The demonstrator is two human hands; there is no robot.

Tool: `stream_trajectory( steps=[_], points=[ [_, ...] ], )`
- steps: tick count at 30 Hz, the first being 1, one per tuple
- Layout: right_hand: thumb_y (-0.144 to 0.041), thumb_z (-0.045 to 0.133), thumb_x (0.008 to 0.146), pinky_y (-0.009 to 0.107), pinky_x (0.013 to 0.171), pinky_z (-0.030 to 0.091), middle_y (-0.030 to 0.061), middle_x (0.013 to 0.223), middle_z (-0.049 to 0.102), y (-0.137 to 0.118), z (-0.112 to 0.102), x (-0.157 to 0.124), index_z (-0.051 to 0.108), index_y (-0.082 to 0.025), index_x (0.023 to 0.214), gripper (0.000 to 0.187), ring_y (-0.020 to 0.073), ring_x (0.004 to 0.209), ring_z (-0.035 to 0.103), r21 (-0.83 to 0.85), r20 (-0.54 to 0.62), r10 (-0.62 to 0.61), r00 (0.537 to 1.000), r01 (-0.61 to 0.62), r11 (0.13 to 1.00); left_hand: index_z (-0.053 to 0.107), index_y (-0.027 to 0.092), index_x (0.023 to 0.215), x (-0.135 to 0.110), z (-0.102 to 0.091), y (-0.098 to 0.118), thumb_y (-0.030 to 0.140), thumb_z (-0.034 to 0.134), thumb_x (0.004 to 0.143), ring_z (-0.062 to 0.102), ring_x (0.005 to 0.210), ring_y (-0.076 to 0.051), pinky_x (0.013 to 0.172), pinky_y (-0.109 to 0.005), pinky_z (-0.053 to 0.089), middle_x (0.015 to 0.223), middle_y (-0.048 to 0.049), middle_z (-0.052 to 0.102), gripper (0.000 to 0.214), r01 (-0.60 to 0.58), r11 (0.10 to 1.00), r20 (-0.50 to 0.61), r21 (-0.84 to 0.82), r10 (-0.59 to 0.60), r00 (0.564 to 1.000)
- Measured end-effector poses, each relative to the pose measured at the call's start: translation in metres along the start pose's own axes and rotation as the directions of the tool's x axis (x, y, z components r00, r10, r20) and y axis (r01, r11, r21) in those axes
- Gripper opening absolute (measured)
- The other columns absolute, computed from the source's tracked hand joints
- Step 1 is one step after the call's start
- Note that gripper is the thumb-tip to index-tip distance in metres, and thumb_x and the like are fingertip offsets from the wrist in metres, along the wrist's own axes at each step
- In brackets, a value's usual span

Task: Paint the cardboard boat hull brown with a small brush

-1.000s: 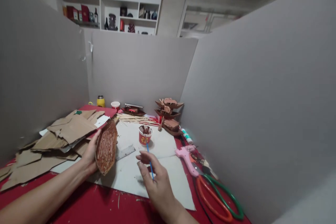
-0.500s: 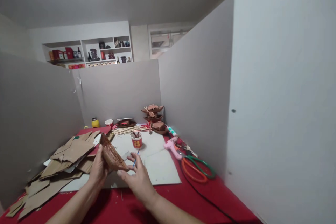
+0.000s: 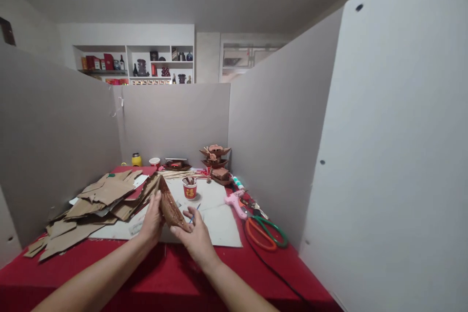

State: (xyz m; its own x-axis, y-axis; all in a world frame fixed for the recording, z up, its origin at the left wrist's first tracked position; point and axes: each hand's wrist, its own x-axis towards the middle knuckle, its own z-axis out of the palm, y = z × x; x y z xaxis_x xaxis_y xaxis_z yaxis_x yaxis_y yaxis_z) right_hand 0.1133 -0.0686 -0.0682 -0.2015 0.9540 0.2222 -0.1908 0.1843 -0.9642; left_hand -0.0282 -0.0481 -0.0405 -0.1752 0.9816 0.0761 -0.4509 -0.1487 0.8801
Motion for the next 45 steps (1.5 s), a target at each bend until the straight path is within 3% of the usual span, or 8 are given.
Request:
stream_trajectory(
  steps=[5,12,18,22,27,31,35,45],
  points=[
    [-0.022,0.066,0.093,0.049,0.095,0.053,0.0098,0.132,0.058,-0.002,-0.014,0.005,0.056,-0.017,0.13,0.039,0.0266,0.115,0.061,-0.021,0.019,0.024,1.0,-0.023,1.0,0.045,0.035,0.134,-0.004,-0.001,0.003,0.052,0.068,0.083,0.063,0.111,-0.022,0.08,-0.029,0.055,0.133,-0.0051,0.061,0.059,-0.04,0.999,0.077,0.014,0.038,0.996],
    [-0.024,0.065,0.094,0.043,0.085,0.058,0.0096,0.128,0.06,-0.012,-0.036,0.009,0.056,-0.017,0.129,0.037,0.0238,0.106,0.065,-0.067,0.085,0.092,0.992,-0.086,0.994,0.05,0.025,0.122,0.009,-0.012,0.011,0.045,0.072,0.08,0.068,0.084,-0.02,0.069,-0.031,0.056,0.111,-0.0093,0.067,0.052,0.055,0.992,0.241,0.113,-0.081,0.967],
    [-0.025,0.065,0.094,0.044,0.087,0.057,0.0095,0.126,0.062,-0.015,-0.052,0.014,0.056,-0.017,0.129,0.037,0.0239,0.106,0.066,-0.207,0.133,0.08,0.988,-0.051,0.977,0.053,0.025,0.121,0.009,-0.011,0.014,0.034,0.08,0.072,0.068,0.084,-0.02,0.063,-0.028,0.055,0.108,-0.0073,0.068,0.056,0.097,0.981,0.318,0.167,-0.147,0.937],
    [-0.024,0.078,0.08,0.05,0.101,0.048,0.0108,0.127,0.065,-0.018,-0.066,0.02,0.058,-0.016,0.127,0.051,0.0274,0.114,0.064,-0.345,0.124,0.019,0.992,0.026,0.938,0.051,0.025,0.127,0.013,-0.015,0.019,0.039,0.078,0.076,0.069,0.089,-0.02,0.064,-0.026,0.055,0.118,-0.0099,0.066,0.059,0.108,0.967,0.299,0.231,-0.176,0.938],
    [-0.029,0.081,0.064,0.045,0.108,0.04,0.0133,0.131,0.063,-0.022,-0.083,0.019,0.054,-0.018,0.131,0.074,0.0321,0.124,0.058,-0.507,0.062,-0.043,0.997,0.069,0.859,0.049,0.023,0.134,0.023,-0.036,0.029,0.038,0.069,0.087,0.068,0.09,-0.019,0.076,-0.035,0.058,0.116,-0.0092,0.066,0.054,0.083,0.912,0.227,0.402,-0.188,0.956],
    [-0.034,0.076,0.066,0.048,0.108,0.039,0.0159,0.132,0.061,-0.024,-0.098,0.016,0.053,-0.018,0.13,0.07,0.0349,0.125,0.056,-0.613,0.047,-0.062,0.997,0.078,0.786,0.056,0.018,0.127,0.029,-0.058,0.035,0.031,0.063,0.093,0.065,0.1,-0.022,0.084,-0.042,0.056,0.121,-0.0088,0.063,0.037,-0.042,0.782,0.164,0.621,-0.078,0.983],
    [-0.039,0.073,0.068,0.052,0.109,0.037,0.0201,0.137,0.056,-0.022,-0.108,0.017,0.051,-0.016,0.13,0.07,0.0382,0.13,0.052,-0.661,0.058,-0.097,0.994,0.112,0.742,0.062,0.019,0.119,0.033,-0.073,0.034,0.033,0.061,0.094,0.063,0.104,-0.022,0.089,-0.044,0.055,0.123,-0.0088,0.063,0.028,-0.12,0.565,0.173,0.816,-0.041,0.984],
    [-0.03,0.07,0.067,0.045,0.105,0.045,0.0139,0.131,0.063,-0.02,-0.1,0.009,0.052,-0.019,0.132,0.068,0.031,0.122,0.06,-0.704,0.118,-0.111,0.987,0.162,0.691,0.059,0.018,0.124,0.046,-0.072,0.029,0.034,0.061,0.094,0.064,0.106,-0.023,0.089,-0.045,0.055,0.125,-0.0094,0.062,0.034,-0.199,0.078,0.207,0.977,-0.11,0.972]
  ],
)
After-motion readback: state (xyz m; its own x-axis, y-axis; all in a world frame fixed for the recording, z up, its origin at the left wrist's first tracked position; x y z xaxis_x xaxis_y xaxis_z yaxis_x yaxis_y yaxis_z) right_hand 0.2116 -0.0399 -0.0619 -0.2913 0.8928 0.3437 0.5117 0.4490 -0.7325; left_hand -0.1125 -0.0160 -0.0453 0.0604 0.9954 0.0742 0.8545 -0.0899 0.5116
